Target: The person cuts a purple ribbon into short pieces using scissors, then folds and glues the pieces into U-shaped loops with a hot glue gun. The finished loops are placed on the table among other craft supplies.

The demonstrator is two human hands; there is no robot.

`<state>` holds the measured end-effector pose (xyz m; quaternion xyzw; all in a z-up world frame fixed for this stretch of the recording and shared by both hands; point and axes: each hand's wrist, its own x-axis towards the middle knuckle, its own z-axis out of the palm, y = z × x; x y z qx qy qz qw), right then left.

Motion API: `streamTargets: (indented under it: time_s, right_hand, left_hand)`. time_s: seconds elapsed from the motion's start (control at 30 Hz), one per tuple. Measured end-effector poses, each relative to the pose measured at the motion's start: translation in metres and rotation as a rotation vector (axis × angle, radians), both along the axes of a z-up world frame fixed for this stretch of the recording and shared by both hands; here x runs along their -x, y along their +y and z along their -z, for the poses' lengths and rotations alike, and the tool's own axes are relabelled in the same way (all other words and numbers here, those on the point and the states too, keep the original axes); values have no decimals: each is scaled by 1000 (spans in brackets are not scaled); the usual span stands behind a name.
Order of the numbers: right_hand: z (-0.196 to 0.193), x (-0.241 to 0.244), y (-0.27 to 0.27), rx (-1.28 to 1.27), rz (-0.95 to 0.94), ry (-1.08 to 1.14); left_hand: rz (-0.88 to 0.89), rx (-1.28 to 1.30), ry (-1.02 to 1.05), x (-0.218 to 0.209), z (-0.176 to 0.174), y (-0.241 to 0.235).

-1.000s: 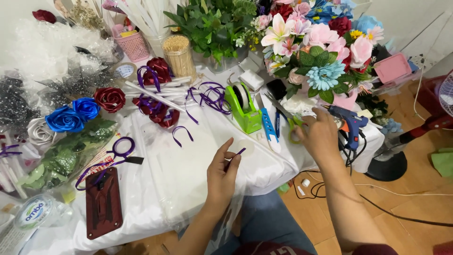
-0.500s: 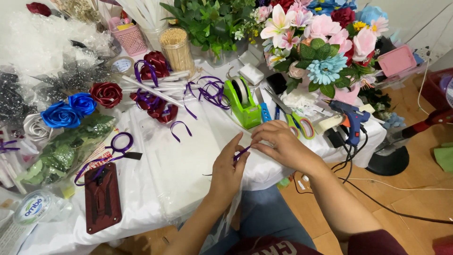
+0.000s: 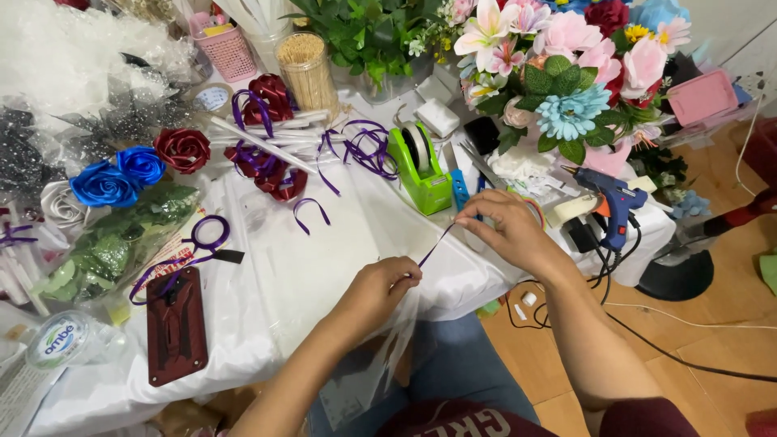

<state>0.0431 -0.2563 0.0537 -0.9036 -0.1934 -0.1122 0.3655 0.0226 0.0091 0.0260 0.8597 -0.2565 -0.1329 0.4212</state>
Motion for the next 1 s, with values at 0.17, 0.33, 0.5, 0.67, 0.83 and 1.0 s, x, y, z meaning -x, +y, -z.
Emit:
streamTargets:
  time_s: [0.17,0.33,0.5,0.67,0.83,1.0]
  right_hand:
    - [14,-4,2,-113,44,28]
    - [51,-11,1,-222,146,98]
    - [56,-8,13,-418,229,214]
    - [61,-11,1,-597,254,302]
    - [42,-14,-12,-617,234,281]
    - [13,-12,-11,-438,181,247]
  left_hand:
    - [-149,124,170,-15,13,-19]
    - [-353,393,324,-35,47,-37]
    - [-448,569,367,-38,60,-43]
    - [-502,513,305,-24,20,-36]
    - [-403,211,118,-23,13,-19]
    - [-94,-165,-61,-21,5,-14]
